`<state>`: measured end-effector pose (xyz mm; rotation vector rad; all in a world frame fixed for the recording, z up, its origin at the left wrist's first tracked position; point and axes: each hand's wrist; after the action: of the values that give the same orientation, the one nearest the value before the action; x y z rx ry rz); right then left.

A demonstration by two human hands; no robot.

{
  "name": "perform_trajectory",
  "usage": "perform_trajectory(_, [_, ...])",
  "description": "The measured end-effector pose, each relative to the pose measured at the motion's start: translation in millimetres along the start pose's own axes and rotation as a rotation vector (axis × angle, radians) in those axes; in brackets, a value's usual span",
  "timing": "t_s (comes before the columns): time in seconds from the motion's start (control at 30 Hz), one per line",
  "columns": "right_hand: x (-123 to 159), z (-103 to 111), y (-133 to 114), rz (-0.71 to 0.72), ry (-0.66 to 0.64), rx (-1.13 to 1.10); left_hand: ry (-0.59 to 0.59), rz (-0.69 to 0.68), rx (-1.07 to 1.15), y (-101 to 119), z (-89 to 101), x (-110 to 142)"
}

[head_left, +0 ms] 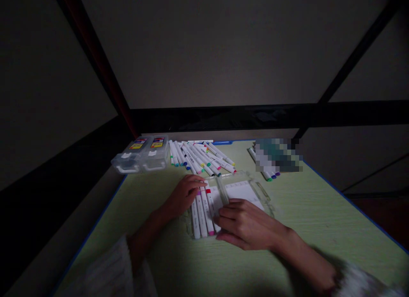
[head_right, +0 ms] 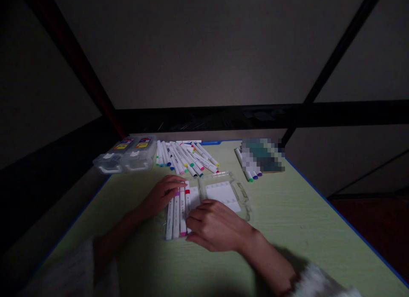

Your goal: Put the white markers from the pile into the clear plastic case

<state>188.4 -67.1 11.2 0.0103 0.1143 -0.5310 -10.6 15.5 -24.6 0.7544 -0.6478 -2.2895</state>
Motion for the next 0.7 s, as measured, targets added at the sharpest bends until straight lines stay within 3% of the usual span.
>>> perform_trajectory(0.3, [6, 7, 15, -0.131, -0.102, -0.167, 0.022, -0.028, -0.004, 0, 0.9, 0])
perform_trajectory(0.7, [11, -8, 17, -0.092, -0.045, -0.19, 0.025, -0.012, 0.025, 1, 0.3, 0])
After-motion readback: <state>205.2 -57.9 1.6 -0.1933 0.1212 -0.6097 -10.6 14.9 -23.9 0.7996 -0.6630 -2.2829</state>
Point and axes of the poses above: each hand's wrist, its own x-axis away from the middle knuckle, its own z-axis out of the back of the hand, y = z × x, and after that the axes turned 4 degrees about -y, right-handed
